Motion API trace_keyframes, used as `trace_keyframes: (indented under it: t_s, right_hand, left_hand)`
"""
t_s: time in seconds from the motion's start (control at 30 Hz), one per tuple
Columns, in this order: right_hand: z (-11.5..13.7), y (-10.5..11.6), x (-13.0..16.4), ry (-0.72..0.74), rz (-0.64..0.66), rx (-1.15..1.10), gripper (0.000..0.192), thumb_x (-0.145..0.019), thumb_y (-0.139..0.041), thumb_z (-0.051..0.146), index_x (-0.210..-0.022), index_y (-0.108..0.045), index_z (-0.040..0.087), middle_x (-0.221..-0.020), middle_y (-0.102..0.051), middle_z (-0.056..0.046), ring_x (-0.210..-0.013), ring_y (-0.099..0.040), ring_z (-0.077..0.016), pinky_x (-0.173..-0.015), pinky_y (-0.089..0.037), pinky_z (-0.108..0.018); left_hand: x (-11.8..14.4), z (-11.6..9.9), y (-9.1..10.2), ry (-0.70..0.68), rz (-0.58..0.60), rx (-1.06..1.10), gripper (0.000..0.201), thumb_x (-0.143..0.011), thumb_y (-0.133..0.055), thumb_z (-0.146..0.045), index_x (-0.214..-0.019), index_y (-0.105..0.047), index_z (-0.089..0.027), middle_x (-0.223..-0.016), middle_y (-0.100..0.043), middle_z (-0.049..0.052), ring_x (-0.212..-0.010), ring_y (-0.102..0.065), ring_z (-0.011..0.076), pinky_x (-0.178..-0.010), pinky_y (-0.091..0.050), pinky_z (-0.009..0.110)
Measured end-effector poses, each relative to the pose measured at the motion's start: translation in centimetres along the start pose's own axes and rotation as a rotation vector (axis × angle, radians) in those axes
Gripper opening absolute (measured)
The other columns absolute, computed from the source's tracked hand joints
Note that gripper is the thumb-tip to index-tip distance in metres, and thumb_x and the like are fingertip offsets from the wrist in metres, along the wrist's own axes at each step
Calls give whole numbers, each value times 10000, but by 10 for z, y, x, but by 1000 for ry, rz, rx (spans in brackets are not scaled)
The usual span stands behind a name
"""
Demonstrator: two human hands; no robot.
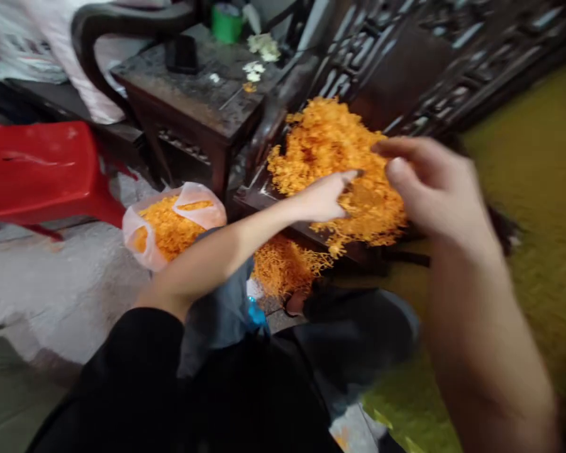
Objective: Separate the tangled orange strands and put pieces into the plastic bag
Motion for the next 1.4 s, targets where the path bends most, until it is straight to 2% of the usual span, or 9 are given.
trace_keyframes:
  t_s: [0.17, 0.33, 0.53, 0.7, 0.83, 1.0, 1.13, 1.27, 1.4]
  right_hand:
    - [-89, -10, 57, -374, 51, -403, 605, -784, -894, 592, -1263, -781, 239, -1062, -799, -67, -883, -743, -203, -823, -621, -342]
    - [-108, -17, 75, -472, -232, -729, 438, -691, -964, 546, -948, -814, 225, -815, -750, -15, -643, -636, -123, -641, -573, -267]
    - [-109, -10, 91, -597, -146, -1004, 494, -736, -930, 591, -992, -719, 224, -664, -618, 39, -416, -480, -83, -391, -449, -258]
    - [-102, -6, 99, -619, 82, -1048, 675, -715, -981, 425, -1279, -665, 227, -815, -743, -18, -655, -739, -184, -528, -583, -277]
    - [-100, -8, 104, -527, 89, -963, 613, -704, -976, 267, -1253, -709, 213, -799, -771, -25, -718, -747, -169, -650, -609, -265]
    - [-85, -8, 105, -400, 91, -1072, 392, -819, -899, 367, -1142, -801, 167, -935, -806, -92, -806, -785, -210, -730, -653, -333]
    - [-80, -12, 104, -281, 66, -1108, 487, -762, -941, 297, -1213, -802, 178, -1069, -806, -106, -942, -786, -227, -830, -663, -379]
    - [-84, -11, 101, -179, -234, -850, 534, -710, -969, 315, -1210, -809, 222, -1085, -750, -63, -920, -709, -179, -856, -626, -339]
    - [-80, -1, 101, -176, -460, -483, 421, -801, -893, 385, -1209, -811, 324, -1294, -669, -70, -1167, -647, -264, -951, -599, -406]
  left_hand:
    - [15, -14, 27, -56, -51, 236, 607, -789, -731, -84, -1372, -623, -211, -1286, -719, 95, -1225, -679, 275, -1091, -537, 456]
    - [21, -27, 38, 114, 115, 32, 72, -802, -724, -181, -872, -705, -178, -948, -759, 27, -956, -698, 204, -991, -524, 414]
    - [20, -22, 42, 168, 303, -38, 119, -805, -756, -270, -860, -688, -190, -899, -739, 9, -877, -662, 173, -905, -513, 355]
    - [16, -5, 53, 217, -4, -90, 198, -781, -783, -280, -886, -642, -188, -986, -741, 36, -930, -665, 188, -897, -528, 360]
    - [15, -1, 59, 232, -171, -100, 202, -766, -765, -242, -884, -610, -190, -1120, -759, 68, -1039, -695, 206, -956, -533, 381]
    - [15, -10, 49, 246, -15, -215, 153, -775, -751, -260, -861, -649, -186, -995, -773, 42, -926, -693, 190, -885, -517, 343]
    - [17, -14, 29, 244, 220, -232, 192, -772, -763, -293, -916, -708, -179, -866, -751, 14, -777, -652, 174, -751, -494, 303]
    - [16, -21, 14, 241, 267, -142, 117, -783, -746, -233, -879, -715, -172, -938, -758, 29, -881, -680, 192, -861, -521, 340]
    - [13, -31, 10, 249, 204, -16, 174, -817, -797, -300, -909, -729, -169, -980, -766, 41, -947, -698, 202, -946, -538, 387]
Point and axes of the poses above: each hand's wrist, its own x-axis away from the middle knuckle, its own y-axis out of the back of the hand, z = x × y, the point moved 3 cm from there along -x, towards the middle knuckle
